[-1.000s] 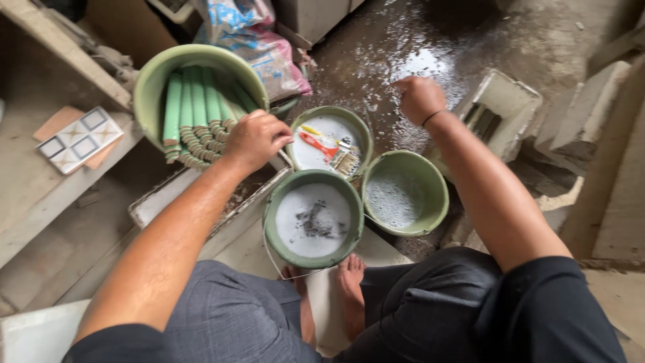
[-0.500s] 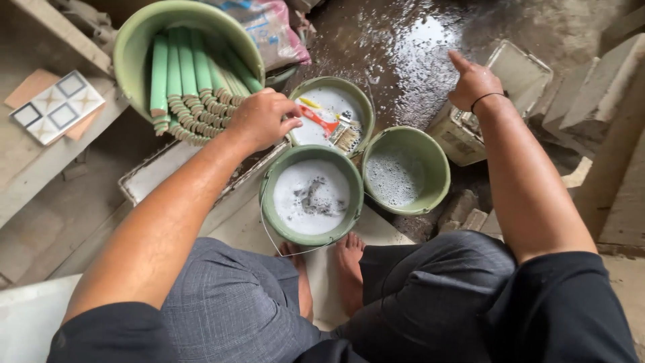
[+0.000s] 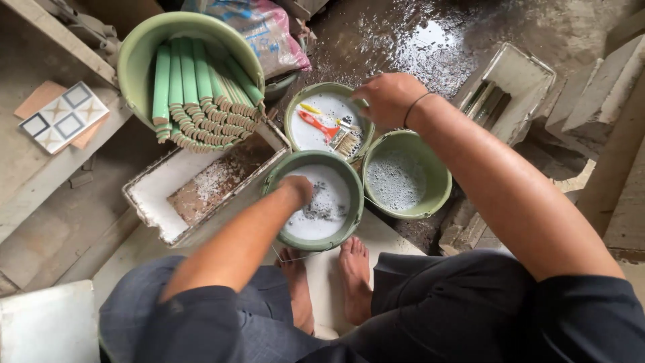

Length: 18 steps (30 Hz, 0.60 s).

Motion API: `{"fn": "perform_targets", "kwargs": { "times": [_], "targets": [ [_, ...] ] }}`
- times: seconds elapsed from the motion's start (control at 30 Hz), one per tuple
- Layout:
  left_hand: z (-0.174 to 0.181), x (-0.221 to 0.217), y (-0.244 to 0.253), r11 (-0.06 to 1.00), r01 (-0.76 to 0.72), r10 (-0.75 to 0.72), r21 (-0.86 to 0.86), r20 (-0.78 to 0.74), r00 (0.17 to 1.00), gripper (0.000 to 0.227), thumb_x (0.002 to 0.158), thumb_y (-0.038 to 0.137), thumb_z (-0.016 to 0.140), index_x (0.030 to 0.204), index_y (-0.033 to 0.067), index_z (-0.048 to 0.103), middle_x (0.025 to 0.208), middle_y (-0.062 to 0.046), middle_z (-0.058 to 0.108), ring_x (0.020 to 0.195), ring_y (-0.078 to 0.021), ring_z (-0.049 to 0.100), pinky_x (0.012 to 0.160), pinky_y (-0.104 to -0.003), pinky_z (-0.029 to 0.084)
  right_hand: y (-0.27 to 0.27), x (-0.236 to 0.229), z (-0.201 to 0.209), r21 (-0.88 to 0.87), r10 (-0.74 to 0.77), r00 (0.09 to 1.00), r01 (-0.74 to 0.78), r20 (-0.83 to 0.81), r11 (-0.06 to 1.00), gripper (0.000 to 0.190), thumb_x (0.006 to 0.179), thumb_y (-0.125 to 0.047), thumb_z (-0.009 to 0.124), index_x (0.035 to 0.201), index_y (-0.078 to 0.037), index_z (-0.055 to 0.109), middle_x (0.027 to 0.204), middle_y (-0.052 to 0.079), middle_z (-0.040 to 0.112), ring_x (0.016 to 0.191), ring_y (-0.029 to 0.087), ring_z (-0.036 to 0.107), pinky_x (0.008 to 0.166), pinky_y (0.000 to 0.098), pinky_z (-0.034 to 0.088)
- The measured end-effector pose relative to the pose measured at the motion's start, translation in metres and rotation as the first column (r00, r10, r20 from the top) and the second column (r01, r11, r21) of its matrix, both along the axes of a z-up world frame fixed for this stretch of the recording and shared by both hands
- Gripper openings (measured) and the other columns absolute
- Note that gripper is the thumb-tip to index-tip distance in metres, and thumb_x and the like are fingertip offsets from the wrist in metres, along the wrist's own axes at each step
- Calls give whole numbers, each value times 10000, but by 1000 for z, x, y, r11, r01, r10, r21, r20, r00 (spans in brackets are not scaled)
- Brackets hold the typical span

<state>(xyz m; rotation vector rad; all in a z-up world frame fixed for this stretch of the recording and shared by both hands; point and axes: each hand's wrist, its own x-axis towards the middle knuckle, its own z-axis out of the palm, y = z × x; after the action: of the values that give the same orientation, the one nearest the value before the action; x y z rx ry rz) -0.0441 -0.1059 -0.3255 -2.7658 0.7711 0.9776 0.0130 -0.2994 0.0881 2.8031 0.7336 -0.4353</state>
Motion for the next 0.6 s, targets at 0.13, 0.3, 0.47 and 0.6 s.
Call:
{"fn": "perform_targets", "kwargs": {
  "times": [0.13, 0.3, 0.47, 0.6],
  "targets": [
    [78, -23, -8, 953, -289, 273, -93, -158, 949, 444, 918, 238, 458, 1310, 152, 647, 1246, -155, 673, 1188, -368, 659, 962, -556, 547, -6, -7, -39, -92, 76, 997, -78, -30, 993, 263, 1000, -335, 563, 1180, -218, 716, 985, 26, 738, 963, 237, 741, 796, 394, 637],
    [52, -63, -11, 930, -363, 313, -54, -401, 861, 454, 931, 315, 559, 1330, 138, 683, 1317, -142, 686, 1285, -330, 624, 1079, -525, 496, 11, -14, -116, -105, 29, 964, -59, -265, 993, 289, 941, -294, 565, 1056, -115, 761, 959, 110, 744, 957, 297, 730, 847, 452, 605],
    [171, -72, 3, 940, -339, 290, -36, -438, 851, 515, 969, 276, 492, 1418, 50, 605, 1448, -177, 603, 1397, -334, 529, 1183, -500, 428, 56, -79, -187, 21, 109, 820, -118, -562, 993, 390, 852, -330, 663, 1143, -97, 780, 1118, 172, 772, 1107, 371, 714, 1000, 494, 572],
    [169, -69, -3, 962, -272, 235, -17, -456, 859, 473, 952, 113, 425, 1340, -101, 589, 1443, -259, 581, 1394, -373, 513, 1183, -489, 444, 75, -121, -260, -18, -19, 814, 10, -581, 1000, 398, 758, -354, 754, 1056, -92, 760, 991, 131, 768, 990, 331, 747, 860, 478, 621]
  ]
}}
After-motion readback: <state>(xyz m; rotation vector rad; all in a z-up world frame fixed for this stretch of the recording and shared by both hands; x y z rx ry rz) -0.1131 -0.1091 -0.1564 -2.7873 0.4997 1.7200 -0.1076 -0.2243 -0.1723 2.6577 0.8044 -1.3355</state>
